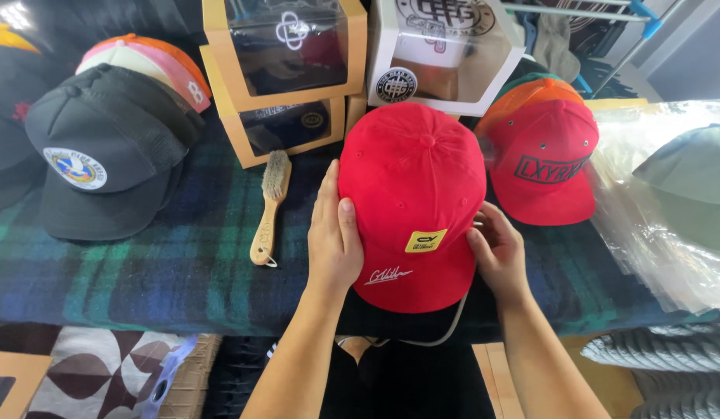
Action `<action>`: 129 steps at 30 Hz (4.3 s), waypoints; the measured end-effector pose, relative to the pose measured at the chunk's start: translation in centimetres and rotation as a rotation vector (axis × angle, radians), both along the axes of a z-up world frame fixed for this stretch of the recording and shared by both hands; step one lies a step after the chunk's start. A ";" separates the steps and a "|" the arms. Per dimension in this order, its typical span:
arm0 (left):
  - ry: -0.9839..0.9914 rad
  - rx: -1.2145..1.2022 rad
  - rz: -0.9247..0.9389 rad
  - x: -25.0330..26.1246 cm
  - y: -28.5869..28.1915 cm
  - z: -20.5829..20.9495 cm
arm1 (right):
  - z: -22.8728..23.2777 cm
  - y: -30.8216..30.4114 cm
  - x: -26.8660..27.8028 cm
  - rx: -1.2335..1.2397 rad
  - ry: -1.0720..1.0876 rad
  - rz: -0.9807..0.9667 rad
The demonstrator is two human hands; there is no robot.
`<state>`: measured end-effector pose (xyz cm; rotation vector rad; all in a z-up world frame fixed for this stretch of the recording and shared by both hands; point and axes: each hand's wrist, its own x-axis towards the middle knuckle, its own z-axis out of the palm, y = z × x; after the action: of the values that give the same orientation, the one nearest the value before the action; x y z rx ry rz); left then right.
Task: Placing caps on a wooden head form, steaming them, and brushing them to prepare them for sale or display.
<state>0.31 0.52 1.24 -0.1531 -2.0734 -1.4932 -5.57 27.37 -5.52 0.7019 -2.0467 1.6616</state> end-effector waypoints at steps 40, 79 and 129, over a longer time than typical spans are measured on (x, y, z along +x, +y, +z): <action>0.205 -0.462 0.623 -3.2 -7.3 -7.1 | -2.0 0.6 -0.5 -0.084 -0.047 0.070; -0.214 -0.744 0.676 -2.5 -8.9 -9.0 | -2.0 0.3 -1.4 -0.025 0.006 0.060; -0.411 0.281 0.111 9.0 3.1 1.7 | 1.6 -0.8 -1.0 -0.045 -0.071 -0.130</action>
<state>9.32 3.64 2.96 0.4023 -2.1006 -1.8427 -6.57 26.61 -3.91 0.4905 -2.0499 1.6747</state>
